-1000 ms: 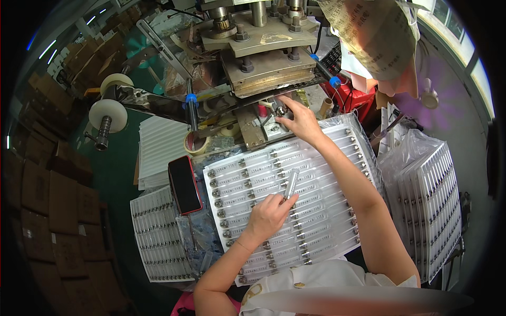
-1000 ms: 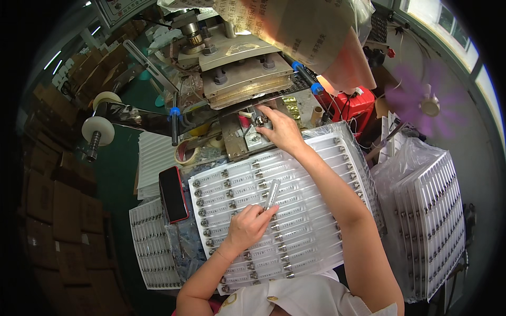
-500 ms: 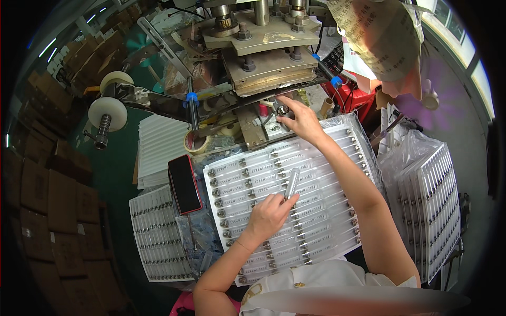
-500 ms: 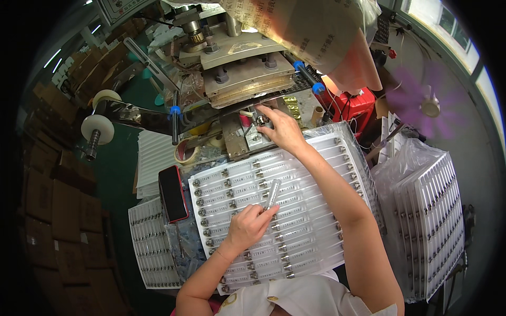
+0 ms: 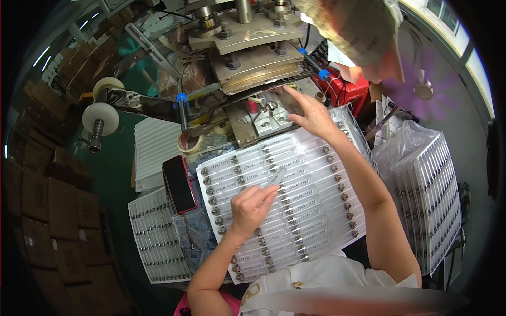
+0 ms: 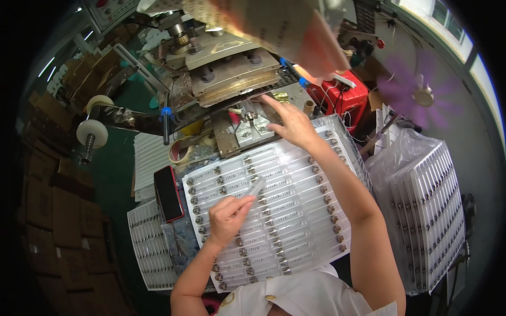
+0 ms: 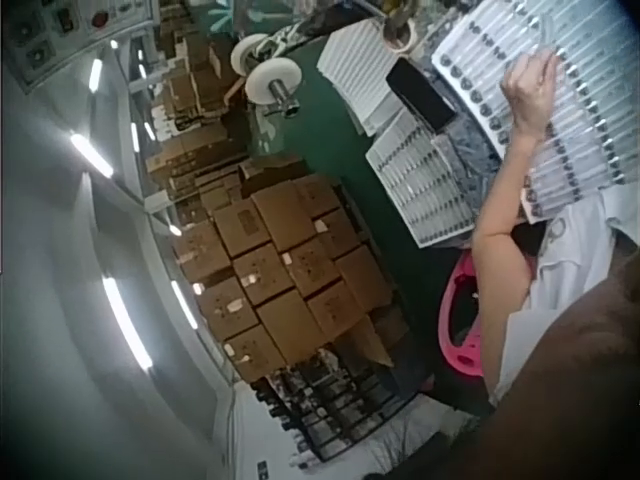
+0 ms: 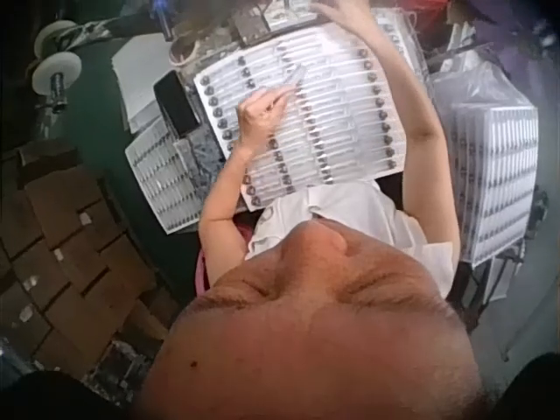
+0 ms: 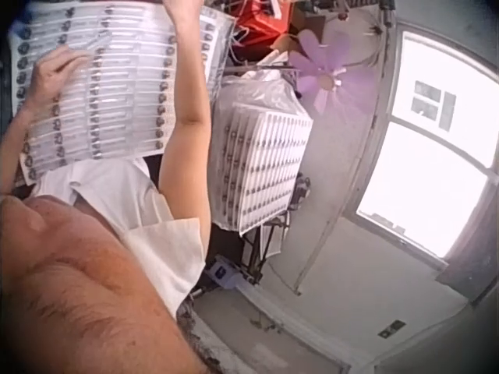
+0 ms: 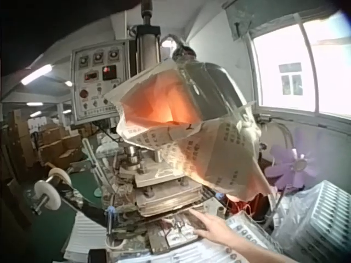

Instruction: Manually placing small electronic components into rows within a clear plastic storage tray.

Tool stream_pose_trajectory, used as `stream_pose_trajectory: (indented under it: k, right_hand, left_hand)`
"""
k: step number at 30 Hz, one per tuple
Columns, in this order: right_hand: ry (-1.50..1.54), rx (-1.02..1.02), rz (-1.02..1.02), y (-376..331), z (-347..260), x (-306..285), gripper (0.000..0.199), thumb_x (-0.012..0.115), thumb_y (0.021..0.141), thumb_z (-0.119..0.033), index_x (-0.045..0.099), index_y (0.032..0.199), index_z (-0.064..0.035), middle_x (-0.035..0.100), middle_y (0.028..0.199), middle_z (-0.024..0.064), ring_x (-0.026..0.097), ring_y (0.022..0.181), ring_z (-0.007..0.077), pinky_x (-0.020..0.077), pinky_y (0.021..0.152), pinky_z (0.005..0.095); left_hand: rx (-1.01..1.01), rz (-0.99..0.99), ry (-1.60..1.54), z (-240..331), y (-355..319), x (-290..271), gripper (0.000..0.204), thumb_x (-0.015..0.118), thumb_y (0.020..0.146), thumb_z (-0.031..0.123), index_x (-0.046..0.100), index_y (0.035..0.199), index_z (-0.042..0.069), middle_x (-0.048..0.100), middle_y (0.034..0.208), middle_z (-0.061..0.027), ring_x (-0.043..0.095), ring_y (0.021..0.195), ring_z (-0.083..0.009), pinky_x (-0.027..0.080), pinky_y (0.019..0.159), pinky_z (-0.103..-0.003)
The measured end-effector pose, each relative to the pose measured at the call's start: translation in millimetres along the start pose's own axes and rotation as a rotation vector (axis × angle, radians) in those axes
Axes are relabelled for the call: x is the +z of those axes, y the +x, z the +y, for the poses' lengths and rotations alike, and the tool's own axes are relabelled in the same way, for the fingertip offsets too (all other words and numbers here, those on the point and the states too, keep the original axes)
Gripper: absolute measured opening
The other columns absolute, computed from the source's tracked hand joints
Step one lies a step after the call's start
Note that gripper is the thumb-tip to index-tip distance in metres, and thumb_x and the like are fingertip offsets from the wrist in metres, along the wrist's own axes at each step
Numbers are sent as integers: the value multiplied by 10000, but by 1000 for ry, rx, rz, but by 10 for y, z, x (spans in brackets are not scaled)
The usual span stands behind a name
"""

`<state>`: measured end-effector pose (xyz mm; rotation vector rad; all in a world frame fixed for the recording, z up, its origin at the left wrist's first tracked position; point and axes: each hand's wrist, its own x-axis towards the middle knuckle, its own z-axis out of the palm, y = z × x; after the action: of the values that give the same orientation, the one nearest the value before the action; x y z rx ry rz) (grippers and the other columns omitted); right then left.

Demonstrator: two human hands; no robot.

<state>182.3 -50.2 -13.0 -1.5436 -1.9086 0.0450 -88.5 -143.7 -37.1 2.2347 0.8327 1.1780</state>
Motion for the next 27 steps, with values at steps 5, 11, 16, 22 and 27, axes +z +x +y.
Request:
stream_pose_trajectory:
  k: [5, 11, 16, 22, 27]
  right_hand:
    - [-110, 52, -72, -464, 435, -660, 508, 683, 806, -168, 535, 1292, -158, 619, 1102, 141, 596, 1003, 311, 482, 850, 390]
    - [-43, -4, -290, -931, 227, -761, 235, 665, 805, -147, 666, 1024, -63, 660, 973, 124, 626, 917, 313, 490, 814, 408]
    - [-146, -81, -301, -1026, 177, -406, 194, 686, 769, -135, 670, 946, -58, 633, 932, 98, 605, 930, 283, 475, 826, 390]
    - [-126, -151, -269, -962, 241, -419, 159, 699, 743, -109, 665, 888, -53, 633, 948, 96, 612, 916, 266, 487, 808, 368]
    - [292, 239, -135, -1003, 334, -843, 185, 659, 819, -59, 675, 1002, -43, 649, 973, 106, 658, 815, 242, 527, 734, 311]
  left_hand:
    - [-267, 36, 3, -39, 222, 37, 219, 690, 832, 124, 696, 1048, 89, 599, 626, -65, 573, 519, -203, 465, 518, -288]
    - [-177, -17, 86, -214, 737, 721, 213, 687, 835, 189, 660, 1003, 60, 643, 744, -89, 638, 672, -302, 506, 635, -366]
    - [-50, -81, 281, -401, 996, 1074, 281, 722, 768, 185, 648, 1024, 94, 595, 908, -79, 598, 867, -272, 486, 713, -387]
    - [157, -76, 428, -302, 1016, 974, 207, 703, 779, 168, 659, 972, 106, 606, 864, -47, 597, 817, -239, 505, 674, -380]
    - [255, -116, 454, -152, 904, 525, 199, 684, 810, 169, 664, 1004, 129, 604, 780, -31, 605, 690, -214, 504, 591, -336]
